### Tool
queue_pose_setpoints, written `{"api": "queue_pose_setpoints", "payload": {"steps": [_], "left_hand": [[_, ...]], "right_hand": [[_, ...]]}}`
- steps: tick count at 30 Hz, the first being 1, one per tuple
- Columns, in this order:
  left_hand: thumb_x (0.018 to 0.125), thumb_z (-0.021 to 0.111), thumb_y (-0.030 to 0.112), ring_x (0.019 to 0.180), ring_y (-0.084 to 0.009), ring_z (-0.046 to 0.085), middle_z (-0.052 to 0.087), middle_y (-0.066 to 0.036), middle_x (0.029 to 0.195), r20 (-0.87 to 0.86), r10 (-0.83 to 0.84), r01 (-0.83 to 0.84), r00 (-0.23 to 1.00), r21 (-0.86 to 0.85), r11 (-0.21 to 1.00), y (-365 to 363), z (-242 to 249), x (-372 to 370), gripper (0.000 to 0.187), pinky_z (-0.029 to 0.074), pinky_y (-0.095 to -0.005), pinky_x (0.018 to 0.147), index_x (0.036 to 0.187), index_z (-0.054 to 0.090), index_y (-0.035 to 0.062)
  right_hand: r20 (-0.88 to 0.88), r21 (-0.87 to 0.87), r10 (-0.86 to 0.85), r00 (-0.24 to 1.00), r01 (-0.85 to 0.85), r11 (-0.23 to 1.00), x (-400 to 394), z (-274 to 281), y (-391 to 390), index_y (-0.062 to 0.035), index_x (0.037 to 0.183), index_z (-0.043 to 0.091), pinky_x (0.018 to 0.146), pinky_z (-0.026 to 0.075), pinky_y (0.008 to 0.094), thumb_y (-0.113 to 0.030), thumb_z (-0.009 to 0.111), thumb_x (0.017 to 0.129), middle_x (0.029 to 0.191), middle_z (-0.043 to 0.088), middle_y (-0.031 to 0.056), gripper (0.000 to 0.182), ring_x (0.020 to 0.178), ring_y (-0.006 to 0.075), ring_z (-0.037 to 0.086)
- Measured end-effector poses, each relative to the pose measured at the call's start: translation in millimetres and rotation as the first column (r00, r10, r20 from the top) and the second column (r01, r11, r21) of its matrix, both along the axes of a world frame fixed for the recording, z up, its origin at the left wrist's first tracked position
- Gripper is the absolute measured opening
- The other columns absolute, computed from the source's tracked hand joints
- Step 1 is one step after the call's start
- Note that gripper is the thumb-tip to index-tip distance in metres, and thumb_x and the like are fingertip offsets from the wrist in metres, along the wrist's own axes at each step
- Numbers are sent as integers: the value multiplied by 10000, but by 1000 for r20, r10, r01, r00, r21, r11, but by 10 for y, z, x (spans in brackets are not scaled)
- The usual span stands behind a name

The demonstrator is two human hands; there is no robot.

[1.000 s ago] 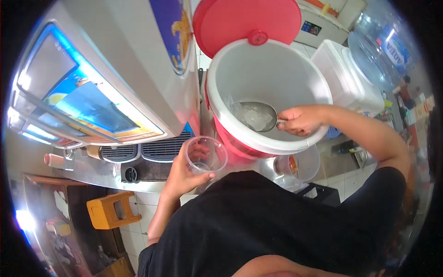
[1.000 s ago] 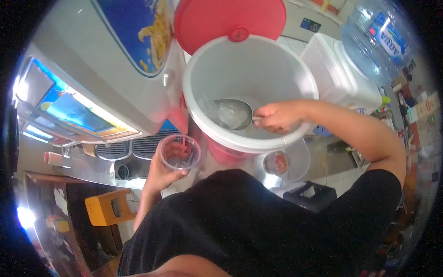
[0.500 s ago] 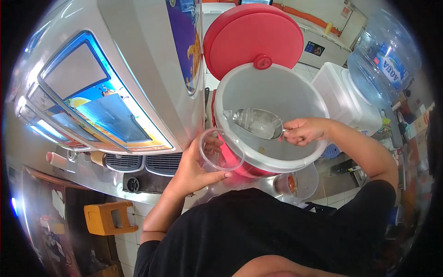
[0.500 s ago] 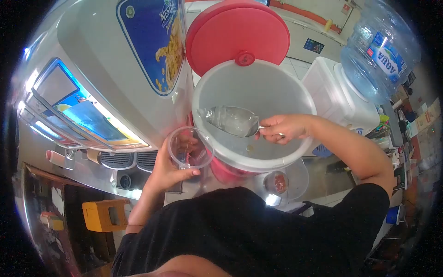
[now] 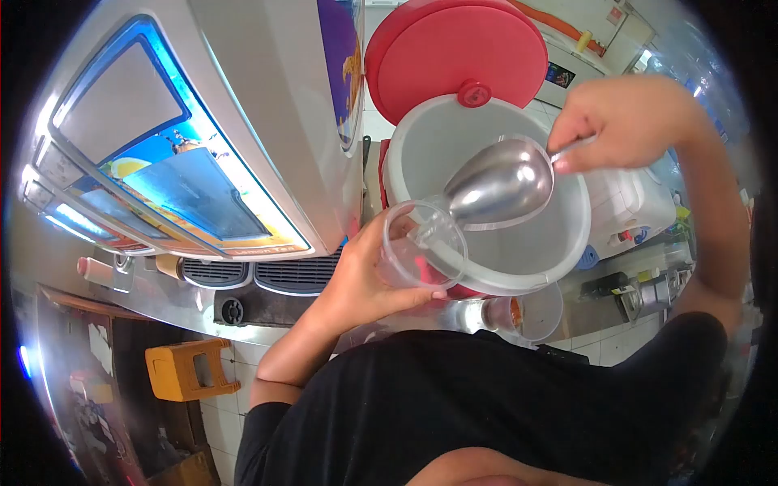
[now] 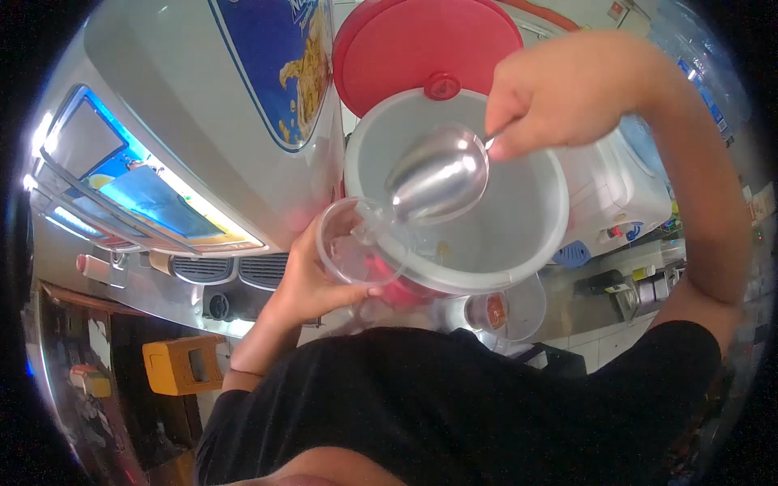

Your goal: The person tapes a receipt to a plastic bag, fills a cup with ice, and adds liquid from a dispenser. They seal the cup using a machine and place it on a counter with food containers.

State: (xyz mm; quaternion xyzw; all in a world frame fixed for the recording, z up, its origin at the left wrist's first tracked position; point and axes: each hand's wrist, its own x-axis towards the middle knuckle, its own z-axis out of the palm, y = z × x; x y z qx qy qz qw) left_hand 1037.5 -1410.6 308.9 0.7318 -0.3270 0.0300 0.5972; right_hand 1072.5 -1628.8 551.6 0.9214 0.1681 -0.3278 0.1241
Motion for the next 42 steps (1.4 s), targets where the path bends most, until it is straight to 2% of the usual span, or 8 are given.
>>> {"api": "queue_pose_setpoints", "payload": {"steps": [4, 8, 10, 12, 15, 23, 31, 42], "left_hand": [[490, 873, 291, 1016, -239, 553, 554, -148, 1085, -140, -89, 56, 986, -228, 972, 99, -295, 21, 964, 431, -364, 894, 1257, 383, -29], [434, 895, 333, 1051, -235, 532, 519, -132, 1155, -260, -285, 179, 922, -366, 913, 324, -623, -47, 1040, 418, -375, 914, 1257, 376, -35], [425, 897, 344, 1057, -237, 527, 515, -134, 1161, -311, -260, 146, 914, -346, 927, 466, -856, -129, 1055, 411, -378, 919, 1258, 374, -36], [405, 900, 365, 1068, -238, 518, 511, -136, 1167, -413, -175, 23, 894, -347, 938, 599, -962, -240, 1081, 400, -378, 926, 1259, 372, -37], [383, 903, 381, 1081, -236, 506, 504, -136, 1170, -479, -91, -92, 873, -344, 934, 805, -1161, -401, 1108, 395, -370, 923, 1261, 369, -32], [387, 901, 382, 1077, -252, 503, 481, -140, 1172, -558, 21, -274, 830, -374, 886, 956, -1173, -540, 1157, 404, -374, 915, 1290, 301, -24], [444, 885, 369, 1038, -267, 514, 507, -158, 1115, -441, -84, -119, 893, -414, 902, 814, -1106, -526, 1093, 408, -369, 878, 1301, 304, 20], [451, 883, 340, 1024, -260, 530, 543, -166, 1089, -360, -158, 6, 919, -388, 921, 714, -834, -512, 1068, 407, -371, 889, 1300, 325, 8]], "right_hand": [[214, -37, 160, 964, -156, 987, 604, -672, -317, -26, 891, 621, 663, 450, 382, -234, 576, 772, 770, 601, 152, 243, 738, 286, 583], [208, -194, 156, 966, -116, 974, 1305, -2557, -801, -42, 950, 612, 764, 474, 413, -95, 502, 782, 893, 629, 143, 208, 907, 322, 595], [238, 128, 233, 943, -268, 955, 1395, -3295, -1137, -29, 1027, 573, 777, 472, 434, -72, 471, 795, 918, 625, 161, 257, 908, 329, 598], [76, 3, 149, 986, -150, 989, 1310, -3627, -1033, -16, 1087, 516, 791, 456, 447, -133, 469, 834, 946, 607, 198, 283, 931, 348, 586], [-32, 207, 199, 979, -189, 960, 1177, -4315, -1187, 0, 1090, 475, 799, 428, 460, -220, 463, 875, 943, 587, 235, 308, 940, 384, 561], [-533, 332, 400, 746, -250, 910, 575, -3799, -919, 44, 1026, 509, 818, 404, 443, -300, 439, 900, 972, 556, 249, 373, 922, 374, 539], [-347, 380, 78, 935, 63, 923, -11, -2104, -714, 33, 925, 513, 723, 414, 401, -267, 479, 895, 810, 570, 209, 303, 783, 351, 547], [20, 415, -143, 990, 121, 902, -725, -1499, -544, 1, 889, 517, 628, 425, 415, -248, 489, 885, 736, 573, 181, 251, 697, 343, 565]]}}
